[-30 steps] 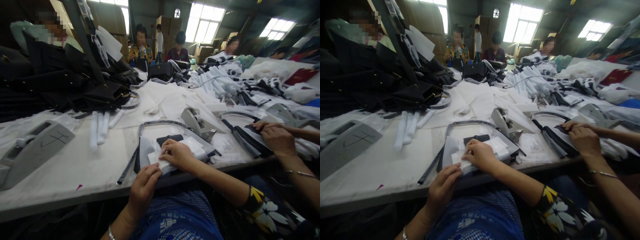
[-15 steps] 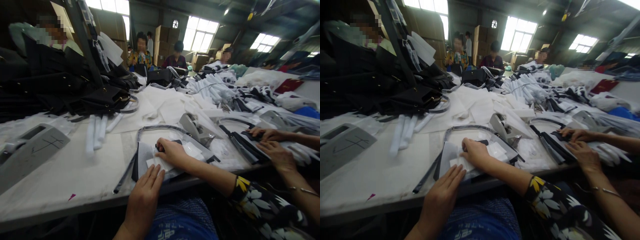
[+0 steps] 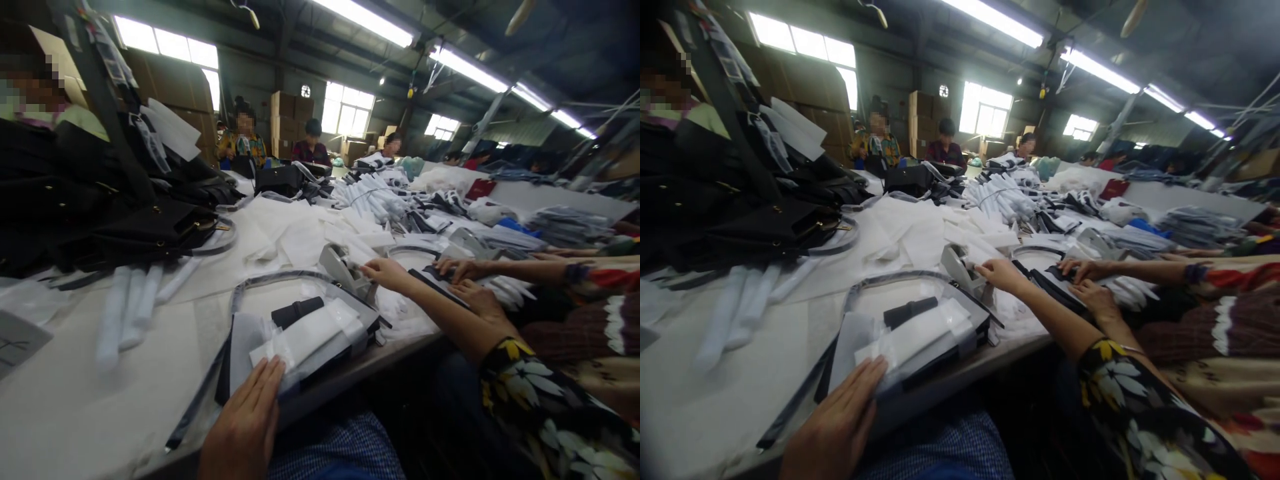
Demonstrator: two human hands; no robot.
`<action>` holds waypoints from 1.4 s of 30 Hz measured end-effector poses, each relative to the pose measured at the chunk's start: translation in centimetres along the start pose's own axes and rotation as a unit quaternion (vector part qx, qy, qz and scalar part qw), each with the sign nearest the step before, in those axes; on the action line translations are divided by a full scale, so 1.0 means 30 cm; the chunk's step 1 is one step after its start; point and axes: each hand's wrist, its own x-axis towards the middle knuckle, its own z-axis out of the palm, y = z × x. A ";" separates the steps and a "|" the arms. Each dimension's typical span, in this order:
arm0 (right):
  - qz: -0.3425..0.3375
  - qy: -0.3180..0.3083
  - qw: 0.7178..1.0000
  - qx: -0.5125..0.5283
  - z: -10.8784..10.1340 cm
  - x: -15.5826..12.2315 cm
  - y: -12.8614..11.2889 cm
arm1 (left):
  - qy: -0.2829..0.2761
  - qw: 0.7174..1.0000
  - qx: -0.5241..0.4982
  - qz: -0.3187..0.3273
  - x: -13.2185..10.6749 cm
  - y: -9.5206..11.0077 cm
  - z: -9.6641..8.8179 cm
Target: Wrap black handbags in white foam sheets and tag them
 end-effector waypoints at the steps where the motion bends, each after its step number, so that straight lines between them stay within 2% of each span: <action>1: 0.025 -0.030 0.999 0.011 -0.002 0.025 0.020 | 0.002 1.000 0.003 0.006 -0.001 -0.003 0.001; 5: 0.107 -0.117 0.984 0.085 0.022 0.095 0.035 | 0.000 1.000 0.019 0.021 -0.005 -0.013 0.005; 11: 0.161 -0.145 0.953 0.212 0.000 0.108 -0.010 | 0.002 0.999 0.030 0.025 -0.007 -0.018 0.006; 17: 0.138 -0.087 0.934 0.317 -0.068 0.005 -0.015 | 0.010 1.000 0.019 0.023 -0.001 -0.014 0.002; 20: 0.133 -0.058 0.930 0.337 -0.102 -0.083 0.008 | 0.016 1.000 0.015 0.019 -0.001 -0.014 0.003; 23: 0.139 -0.056 0.925 0.349 -0.107 -0.171 0.048 | 0.005 1.000 0.016 0.022 -0.008 -0.019 0.008; 27: 0.108 -0.042 0.951 0.287 -0.046 -0.240 0.125 | -0.013 1.000 0.012 0.023 -0.018 -0.028 0.013; 32: 0.052 -0.003 0.976 0.212 0.035 -0.231 0.200 | -0.006 0.999 0.015 0.035 -0.017 -0.037 0.015; 37: -0.001 0.042 0.994 0.102 0.020 -0.182 0.211 | 0.008 0.999 0.016 0.040 -0.016 -0.035 0.012; 42: -0.019 0.025 0.999 0.006 -0.012 -0.180 0.220 | 0.026 0.999 0.019 0.033 -0.009 -0.026 0.012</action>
